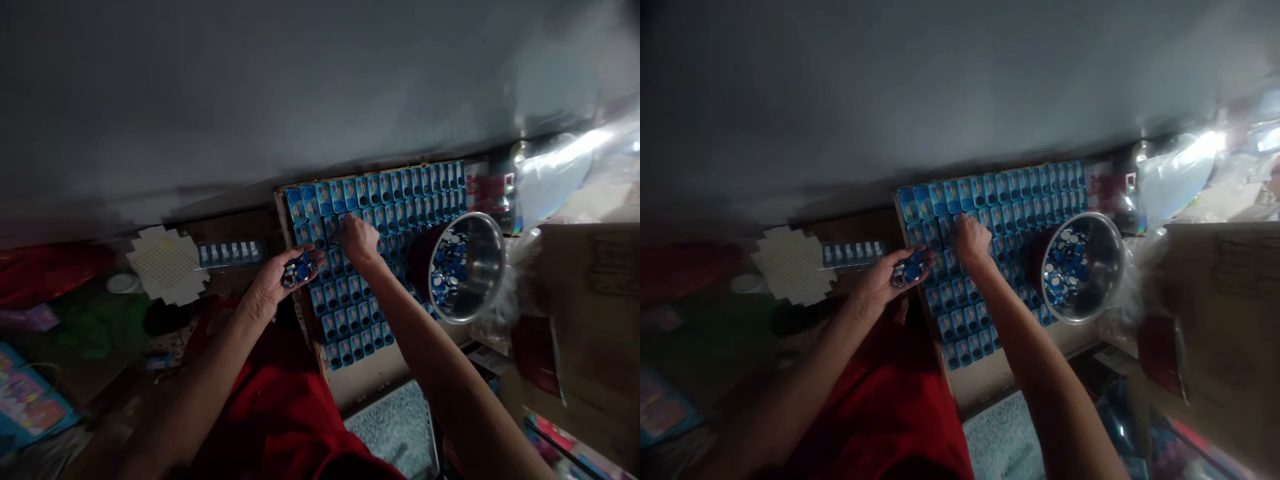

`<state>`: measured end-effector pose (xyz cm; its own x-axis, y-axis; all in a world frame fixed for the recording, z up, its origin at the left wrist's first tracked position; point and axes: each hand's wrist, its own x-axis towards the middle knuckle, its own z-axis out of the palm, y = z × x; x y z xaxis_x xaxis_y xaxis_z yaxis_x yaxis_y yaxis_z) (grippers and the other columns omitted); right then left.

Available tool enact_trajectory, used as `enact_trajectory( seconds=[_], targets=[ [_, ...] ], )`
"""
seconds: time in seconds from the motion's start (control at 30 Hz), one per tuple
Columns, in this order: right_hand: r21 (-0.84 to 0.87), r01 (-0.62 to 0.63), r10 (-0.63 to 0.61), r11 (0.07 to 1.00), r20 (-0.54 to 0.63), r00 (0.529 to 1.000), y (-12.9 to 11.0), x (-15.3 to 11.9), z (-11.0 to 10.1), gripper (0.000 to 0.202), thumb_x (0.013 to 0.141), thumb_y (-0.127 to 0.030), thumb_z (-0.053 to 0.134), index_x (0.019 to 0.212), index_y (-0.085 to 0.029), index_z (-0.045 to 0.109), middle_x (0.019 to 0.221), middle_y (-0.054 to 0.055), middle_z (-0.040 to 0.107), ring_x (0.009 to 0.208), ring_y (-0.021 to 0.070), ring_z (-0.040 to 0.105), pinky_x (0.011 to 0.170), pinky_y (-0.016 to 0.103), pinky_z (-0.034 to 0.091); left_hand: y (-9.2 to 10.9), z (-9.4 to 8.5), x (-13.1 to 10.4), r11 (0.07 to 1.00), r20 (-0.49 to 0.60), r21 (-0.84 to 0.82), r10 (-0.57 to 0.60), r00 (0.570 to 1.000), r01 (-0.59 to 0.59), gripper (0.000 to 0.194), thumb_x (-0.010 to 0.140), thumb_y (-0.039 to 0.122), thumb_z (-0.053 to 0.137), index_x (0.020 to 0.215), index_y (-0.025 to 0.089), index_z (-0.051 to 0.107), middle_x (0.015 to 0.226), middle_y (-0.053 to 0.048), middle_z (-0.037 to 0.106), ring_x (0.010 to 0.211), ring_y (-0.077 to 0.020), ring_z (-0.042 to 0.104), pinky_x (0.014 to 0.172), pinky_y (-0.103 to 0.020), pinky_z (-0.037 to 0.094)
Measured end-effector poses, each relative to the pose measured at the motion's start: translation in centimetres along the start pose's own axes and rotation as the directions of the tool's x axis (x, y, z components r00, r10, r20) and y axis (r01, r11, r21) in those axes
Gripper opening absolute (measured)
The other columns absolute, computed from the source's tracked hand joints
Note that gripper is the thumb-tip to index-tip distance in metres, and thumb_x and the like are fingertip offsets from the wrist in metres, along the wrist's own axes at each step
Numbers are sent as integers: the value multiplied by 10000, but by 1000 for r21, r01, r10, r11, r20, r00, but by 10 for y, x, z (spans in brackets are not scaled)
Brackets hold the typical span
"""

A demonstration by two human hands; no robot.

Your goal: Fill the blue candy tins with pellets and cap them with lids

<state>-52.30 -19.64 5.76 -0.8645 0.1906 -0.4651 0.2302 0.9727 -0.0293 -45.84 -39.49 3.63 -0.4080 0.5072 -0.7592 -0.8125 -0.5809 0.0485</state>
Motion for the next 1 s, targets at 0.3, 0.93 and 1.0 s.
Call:
enact_trajectory(
  seconds=[0.3, 0.93, 1.0],
  targets=[
    [229, 307, -285, 924, -126, 950, -4, -55, -12, 130, 902, -318, 678, 1014, -281, 734, 988, 33, 717, 918, 210, 639, 810, 311, 425, -8, 7, -16, 997, 32, 9, -79, 996, 79, 190, 901, 185, 619, 1044, 114, 723, 995, -130, 773, 919, -242, 751, 862, -388, 613],
    [-29, 117, -118, 993, -16, 993, -30, -14, 5, 122, 818, -312, 718, 912, -236, 704, 1008, 68, 737, 944, 242, 669, 712, 288, 429, -3, -6, -24, 996, 56, 58, -72, 996, 69, 316, 923, 228, 560, 1161, 80, 705, 1105, -185, 757, 1015, -299, 739, 877, -435, 613],
    [-96, 70, -63, 993, 73, 995, -32, -5, -2, 217, 796, -359, 763, 965, -239, 701, 987, 78, 739, 922, 259, 676, 703, 298, 427, -1, -8, -24, 996, 73, 42, -76, 994, 74, 327, 935, 237, 541, 1170, 76, 700, 1118, -188, 752, 1028, -306, 735, 877, -446, 613]
  ],
)
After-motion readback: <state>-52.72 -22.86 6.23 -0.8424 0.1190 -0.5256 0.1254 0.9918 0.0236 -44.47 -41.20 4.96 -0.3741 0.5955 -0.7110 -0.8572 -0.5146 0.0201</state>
